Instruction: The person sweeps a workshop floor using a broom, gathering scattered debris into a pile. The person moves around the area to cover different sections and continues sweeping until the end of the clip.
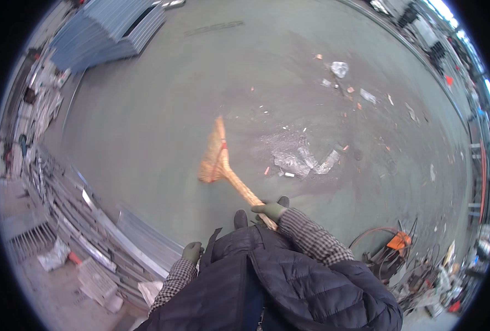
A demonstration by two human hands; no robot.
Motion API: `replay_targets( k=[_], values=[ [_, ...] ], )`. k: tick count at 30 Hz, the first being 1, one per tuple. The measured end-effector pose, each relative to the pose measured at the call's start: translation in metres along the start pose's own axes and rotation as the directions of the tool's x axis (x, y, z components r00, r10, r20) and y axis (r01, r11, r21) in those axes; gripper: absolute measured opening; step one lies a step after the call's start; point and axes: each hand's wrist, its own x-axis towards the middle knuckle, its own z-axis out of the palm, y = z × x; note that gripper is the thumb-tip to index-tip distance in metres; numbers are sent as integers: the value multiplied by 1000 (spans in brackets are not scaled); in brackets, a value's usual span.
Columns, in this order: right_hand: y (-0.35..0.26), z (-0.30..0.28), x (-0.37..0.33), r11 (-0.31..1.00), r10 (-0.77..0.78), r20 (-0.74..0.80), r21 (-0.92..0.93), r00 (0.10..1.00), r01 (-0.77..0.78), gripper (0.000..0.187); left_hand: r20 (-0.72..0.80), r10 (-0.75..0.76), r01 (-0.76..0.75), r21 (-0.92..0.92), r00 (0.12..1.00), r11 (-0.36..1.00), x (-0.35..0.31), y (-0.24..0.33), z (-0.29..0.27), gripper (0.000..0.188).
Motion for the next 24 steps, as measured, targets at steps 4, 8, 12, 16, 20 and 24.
replay_targets(
  k=[4,8,12,16,20,24],
  values=[
    [-31,31,98,793,33,9,-609,999,-21,56,-100,-73,55,-171,992,984,-55,-55,20,39],
    [-14,-8,159,613,34,87,-789,996,49,65,73,295,-257,712,953,654,-104,-131,35,30],
    [36,-168,130,478,-24,-198,-863,980,-163,63,23,122,-118,476,992,871,-119,-147,84,29],
    [55,-341,32,446,-117,-412,-835,903,-323,68,-14,99,-90,290,995,953,-102,-101,122,32],
    [44,-454,-61,467,-32,-677,-660,735,-588,66,2,11,-11,8,1000,1000,-71,-69,136,36],
    [31,-494,-95,559,-80,-854,-466,515,-686,63,66,-100,111,-192,993,975,-53,-62,133,38]
  ],
)
